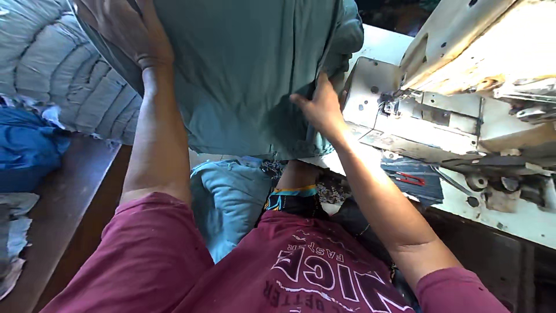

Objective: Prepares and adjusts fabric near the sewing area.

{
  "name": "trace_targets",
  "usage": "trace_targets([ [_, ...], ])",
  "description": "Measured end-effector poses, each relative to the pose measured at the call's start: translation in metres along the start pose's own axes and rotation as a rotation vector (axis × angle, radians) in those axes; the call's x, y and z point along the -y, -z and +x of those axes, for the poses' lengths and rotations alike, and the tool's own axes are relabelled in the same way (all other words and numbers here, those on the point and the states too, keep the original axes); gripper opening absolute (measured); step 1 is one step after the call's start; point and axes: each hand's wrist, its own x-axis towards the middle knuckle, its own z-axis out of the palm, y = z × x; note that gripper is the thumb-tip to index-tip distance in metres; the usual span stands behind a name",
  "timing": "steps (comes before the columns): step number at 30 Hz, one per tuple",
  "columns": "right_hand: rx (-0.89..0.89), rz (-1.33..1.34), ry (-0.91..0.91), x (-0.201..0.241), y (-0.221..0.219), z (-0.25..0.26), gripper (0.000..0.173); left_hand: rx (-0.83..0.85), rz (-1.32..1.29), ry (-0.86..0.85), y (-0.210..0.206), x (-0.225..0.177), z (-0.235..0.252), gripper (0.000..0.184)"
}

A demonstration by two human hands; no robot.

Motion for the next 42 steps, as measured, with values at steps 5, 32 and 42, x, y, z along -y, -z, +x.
trace_targets([
  [5,-0.001,-0.234,0.026,-0.033,-0.027,-0.052,0.078,0.028,-0.035,-0.012,0.015,-0.009,-0.016,0.062],
  [32,-0.040,-0.176,-0.036,-0.094,0.060,-0.135,0.035,0.703,-0.908,-0.219,0.117,-0.165,-0.343,0.018],
  [42,0.087,-0.463,-0.085,-0.069,0.024,-0.122,0.019,0.841,-1.035,0.123,0.112,-0.167,-0.371,0.015],
])
